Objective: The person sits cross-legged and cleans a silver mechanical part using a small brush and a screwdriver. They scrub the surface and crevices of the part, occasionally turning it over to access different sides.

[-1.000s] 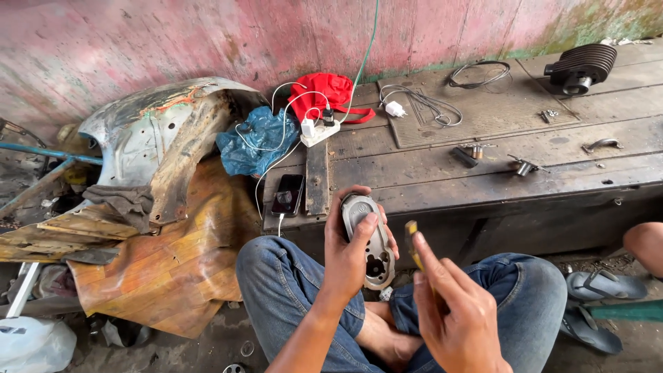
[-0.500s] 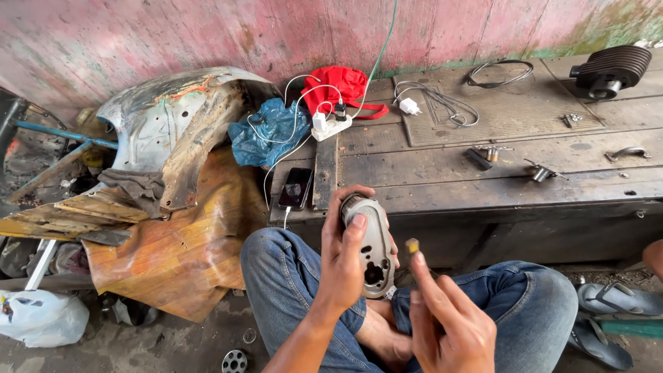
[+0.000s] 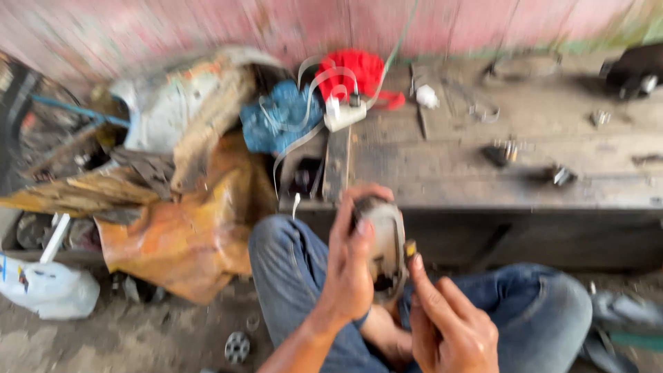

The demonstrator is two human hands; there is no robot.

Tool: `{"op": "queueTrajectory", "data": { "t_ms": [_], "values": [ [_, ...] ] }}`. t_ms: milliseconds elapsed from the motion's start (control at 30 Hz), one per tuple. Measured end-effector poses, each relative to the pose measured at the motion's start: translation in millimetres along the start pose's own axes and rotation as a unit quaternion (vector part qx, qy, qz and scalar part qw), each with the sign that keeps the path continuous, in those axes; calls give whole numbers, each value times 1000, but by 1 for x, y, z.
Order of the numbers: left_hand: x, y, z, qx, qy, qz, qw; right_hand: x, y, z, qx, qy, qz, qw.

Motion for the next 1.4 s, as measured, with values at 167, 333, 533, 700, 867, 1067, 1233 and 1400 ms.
{"op": "queueTrajectory", "data": {
  "t_ms": [167,333,533,700,867,1067,1233,1400],
  "values": [
    [-14,5,-2,-31,58,-34,997,9,-14,-4,45,-29,-10,999],
    [-30,6,7,-17,62,-60,996,10,-8,-11,48,9,15,999],
    [-30,16,31,-47,1,12,999,-6,-13,-9,51,17,-56,997],
    [-43,10,35,-52,55,-15,997,-2,7,-11,47,-46,107,992],
    [-41,14,17,-122,42,17,991,-35,-9,10,-24,-38,46,998],
    [-42,10,27,-3,7,-28,1000,-27,-13,-1,-34,-23,84,996],
    [-46,7,26,-28,46,-44,998,-6,3,-14,19,-24,53,998],
    [-42,15,18,-141,36,8,989,-31,-4,19,-45,57,11,997]
  ]
}}
Point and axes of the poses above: each hand's wrist, its own x-axis towards the middle knuckle, its own y-axis out of the back of the hand, z = x × y, the point moved 3 cm from there along x, towards the middle knuckle, and after that the axes turned 8 degrees about -y, right-handed, at the moved point
